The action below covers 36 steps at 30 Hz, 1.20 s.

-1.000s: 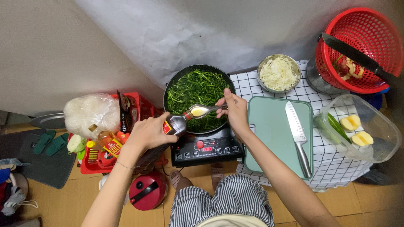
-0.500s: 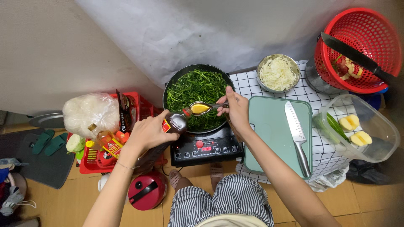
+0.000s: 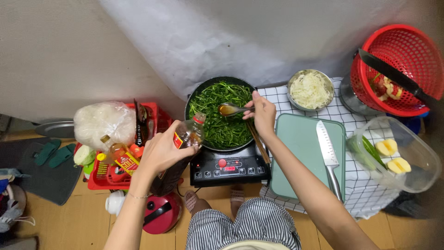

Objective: The person stir-fries green leafy vegetables in a pan on an induction cooktop using chopsticks. They add liquid seasoning from a bottle using a spoon and continue stirring the vegetables.

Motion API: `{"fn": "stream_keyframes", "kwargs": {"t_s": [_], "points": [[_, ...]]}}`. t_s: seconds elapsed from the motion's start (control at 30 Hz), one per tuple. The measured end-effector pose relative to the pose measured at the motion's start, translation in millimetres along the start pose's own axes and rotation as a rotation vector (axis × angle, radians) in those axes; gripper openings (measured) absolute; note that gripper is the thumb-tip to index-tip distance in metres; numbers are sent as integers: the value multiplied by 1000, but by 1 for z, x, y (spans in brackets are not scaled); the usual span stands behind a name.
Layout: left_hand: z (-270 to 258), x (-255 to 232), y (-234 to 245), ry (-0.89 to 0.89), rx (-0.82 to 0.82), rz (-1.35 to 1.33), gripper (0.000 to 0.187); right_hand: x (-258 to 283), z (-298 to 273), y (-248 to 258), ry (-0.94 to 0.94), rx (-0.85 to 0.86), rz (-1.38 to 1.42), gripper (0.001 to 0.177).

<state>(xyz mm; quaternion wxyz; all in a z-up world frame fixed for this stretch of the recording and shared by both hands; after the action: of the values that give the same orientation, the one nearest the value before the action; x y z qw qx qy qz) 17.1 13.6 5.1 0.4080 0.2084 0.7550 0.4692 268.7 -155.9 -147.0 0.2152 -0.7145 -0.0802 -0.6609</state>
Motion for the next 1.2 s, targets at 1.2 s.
{"fn": "stream_keyframes", "kwargs": {"t_s": [1.2], "points": [[19, -15, 2, -49, 0, 42, 79, 81, 29, 24, 330, 89, -438, 33]]}}
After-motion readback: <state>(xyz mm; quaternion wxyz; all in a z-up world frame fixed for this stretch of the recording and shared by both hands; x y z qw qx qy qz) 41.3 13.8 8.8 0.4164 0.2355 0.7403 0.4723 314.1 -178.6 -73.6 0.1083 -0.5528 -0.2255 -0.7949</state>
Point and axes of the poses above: each hand's wrist, its own z-axis towards the middle knuckle, its own y-axis out of the back of the hand, x = y × z, the point moved 4 cm from there along z, towards the middle knuckle, and after that the axes turned 1 degree about -x, right-handed, at the moved point
